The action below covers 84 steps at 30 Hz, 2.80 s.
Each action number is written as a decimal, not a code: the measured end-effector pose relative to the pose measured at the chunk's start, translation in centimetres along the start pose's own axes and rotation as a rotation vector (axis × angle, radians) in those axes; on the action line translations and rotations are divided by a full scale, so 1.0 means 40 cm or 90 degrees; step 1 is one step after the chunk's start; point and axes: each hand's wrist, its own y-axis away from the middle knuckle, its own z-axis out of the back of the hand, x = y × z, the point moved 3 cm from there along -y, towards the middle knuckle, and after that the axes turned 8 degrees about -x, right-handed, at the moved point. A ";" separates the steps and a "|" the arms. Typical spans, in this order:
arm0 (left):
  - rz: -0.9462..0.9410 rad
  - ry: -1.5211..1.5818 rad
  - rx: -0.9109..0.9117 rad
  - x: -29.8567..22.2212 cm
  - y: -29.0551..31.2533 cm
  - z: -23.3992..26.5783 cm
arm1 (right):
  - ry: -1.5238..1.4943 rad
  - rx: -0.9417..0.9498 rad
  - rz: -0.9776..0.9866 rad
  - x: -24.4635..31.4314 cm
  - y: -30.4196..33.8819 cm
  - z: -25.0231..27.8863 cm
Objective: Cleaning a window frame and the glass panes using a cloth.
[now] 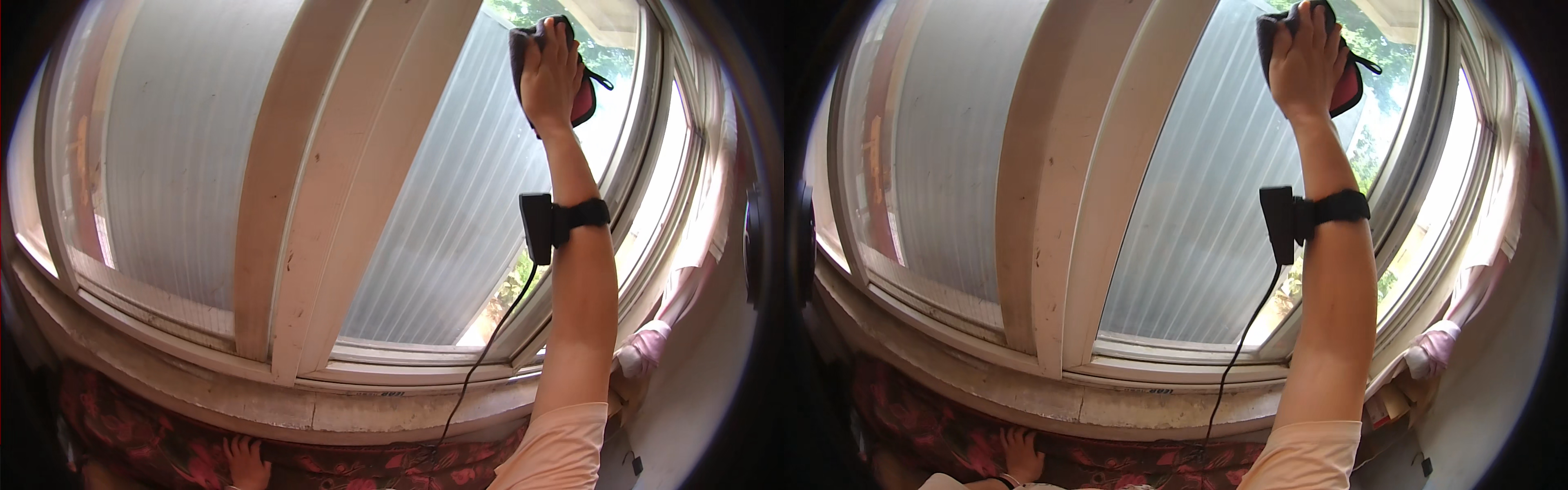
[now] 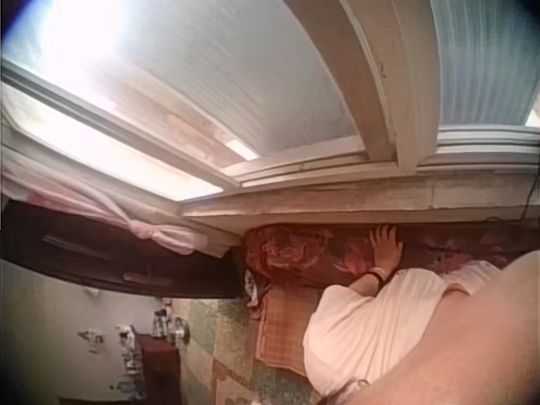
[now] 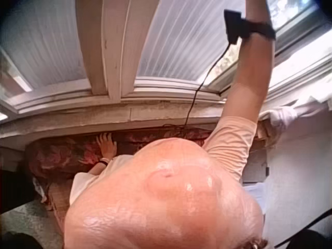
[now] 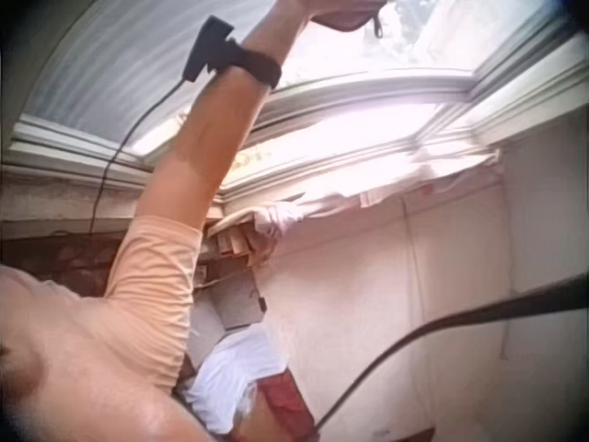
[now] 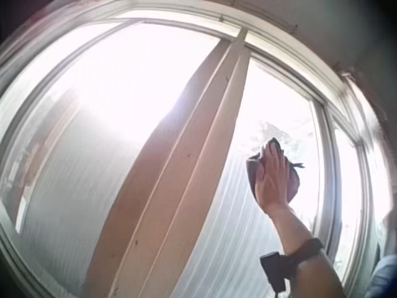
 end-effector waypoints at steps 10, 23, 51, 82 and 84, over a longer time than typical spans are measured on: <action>0.011 0.004 0.005 -0.013 -0.012 0.025 | 0.040 -0.024 -0.074 0.064 -0.026 -0.020; -0.002 -0.010 -0.038 -0.007 -0.004 0.008 | 0.000 0.060 -0.018 0.246 0.089 0.073; -0.004 -0.028 -0.046 -0.010 0.003 0.015 | -0.147 0.151 0.087 0.260 0.050 0.097; -0.031 -0.042 -0.053 -0.016 -0.010 0.012 | -0.116 0.113 -0.066 0.244 -0.014 0.070; -0.026 -0.057 -0.053 -0.018 -0.011 0.013 | -0.178 0.073 -0.093 0.245 0.017 0.062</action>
